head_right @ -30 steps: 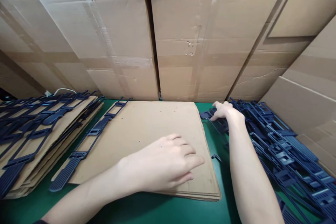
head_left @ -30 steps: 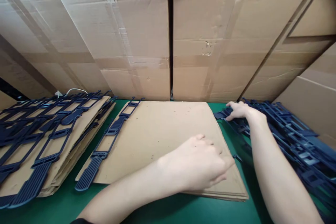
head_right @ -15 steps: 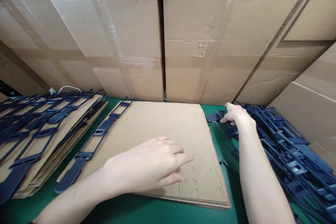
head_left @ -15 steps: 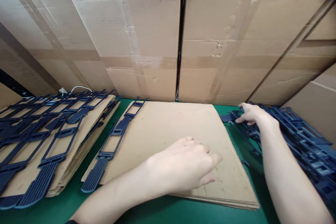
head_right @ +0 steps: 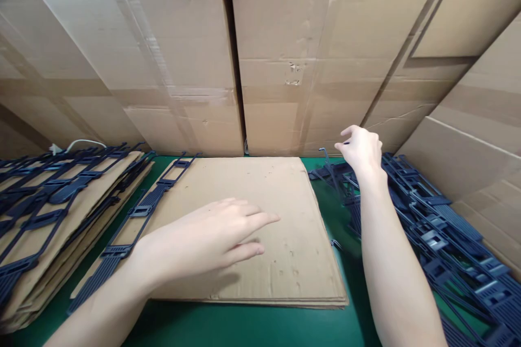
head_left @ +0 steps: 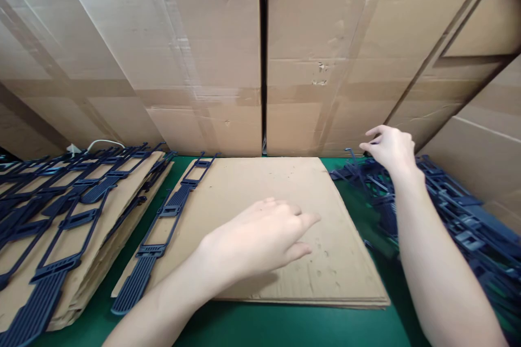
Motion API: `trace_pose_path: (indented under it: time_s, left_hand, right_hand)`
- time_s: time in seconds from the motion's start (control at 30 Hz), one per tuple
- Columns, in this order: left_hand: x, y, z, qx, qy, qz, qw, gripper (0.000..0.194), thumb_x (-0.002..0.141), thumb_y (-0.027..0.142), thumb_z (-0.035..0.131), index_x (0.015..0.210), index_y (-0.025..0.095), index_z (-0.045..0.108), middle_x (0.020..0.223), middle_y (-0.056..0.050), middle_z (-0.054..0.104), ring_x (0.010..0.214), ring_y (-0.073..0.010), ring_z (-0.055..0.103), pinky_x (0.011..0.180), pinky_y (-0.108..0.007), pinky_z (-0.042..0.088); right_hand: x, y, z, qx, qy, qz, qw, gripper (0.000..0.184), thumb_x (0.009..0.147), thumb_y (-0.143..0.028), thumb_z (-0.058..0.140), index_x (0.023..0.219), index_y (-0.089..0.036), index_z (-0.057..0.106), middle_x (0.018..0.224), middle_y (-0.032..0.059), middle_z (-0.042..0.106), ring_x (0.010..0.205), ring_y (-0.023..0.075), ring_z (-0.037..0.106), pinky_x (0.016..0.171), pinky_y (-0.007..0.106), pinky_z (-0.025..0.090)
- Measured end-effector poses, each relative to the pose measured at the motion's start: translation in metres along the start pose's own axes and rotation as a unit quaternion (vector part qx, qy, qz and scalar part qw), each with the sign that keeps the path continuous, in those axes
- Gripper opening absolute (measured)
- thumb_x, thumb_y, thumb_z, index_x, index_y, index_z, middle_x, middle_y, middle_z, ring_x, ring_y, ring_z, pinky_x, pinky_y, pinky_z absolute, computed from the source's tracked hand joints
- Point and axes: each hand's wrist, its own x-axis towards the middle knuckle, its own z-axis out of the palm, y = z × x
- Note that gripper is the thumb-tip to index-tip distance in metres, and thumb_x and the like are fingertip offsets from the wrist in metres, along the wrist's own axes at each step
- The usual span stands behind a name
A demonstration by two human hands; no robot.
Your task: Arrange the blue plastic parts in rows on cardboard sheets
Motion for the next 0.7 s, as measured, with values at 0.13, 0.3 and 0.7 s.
trace_pose_path:
  time_s: [0.13,0.3,0.7]
  left_hand:
    - [0.005,-0.005,0.002,-0.019,-0.012,-0.019,1.000,0.042,0.092,0.039,0.046,0.130,0.021,0.049,0.101,-0.009,0.064,0.095,-0.0254,0.061,0.081,-0.037,0.045]
    - [0.023,-0.008,0.015,-0.100,0.064,-0.041,0.992,0.073,0.091,0.042,0.048,0.148,0.016,0.010,0.146,-0.017,0.032,0.135,-0.0289,0.030,0.105,-0.046,0.033]
    - [0.048,-0.026,0.026,-0.400,0.371,-0.079,0.834,0.051,0.086,0.033,0.056,0.132,0.019,0.039,0.113,-0.012,0.061,0.100,-0.0224,0.062,0.089,-0.039,0.050]
  right_hand:
    - [-0.009,-0.014,-0.021,0.053,0.065,-0.059,0.995,0.021,0.076,-0.030,0.063,0.087,-0.014,0.070,0.084,0.0099,0.069,0.082,0.0206,0.064,0.082,0.030,0.046]
    - [-0.058,-0.049,-0.085,0.162,0.207,-0.236,0.936,0.017,0.078,-0.028,0.064,0.088,-0.017,0.072,0.080,0.0031,0.069,0.069,0.0141,0.062,0.069,0.027,0.051]
    - [-0.097,-0.094,-0.087,0.522,0.044,-0.300,0.797,0.009,0.075,-0.023,0.071,0.082,-0.017,0.071,0.075,0.0023,0.067,0.057,0.0123,0.062,0.051,0.025,0.054]
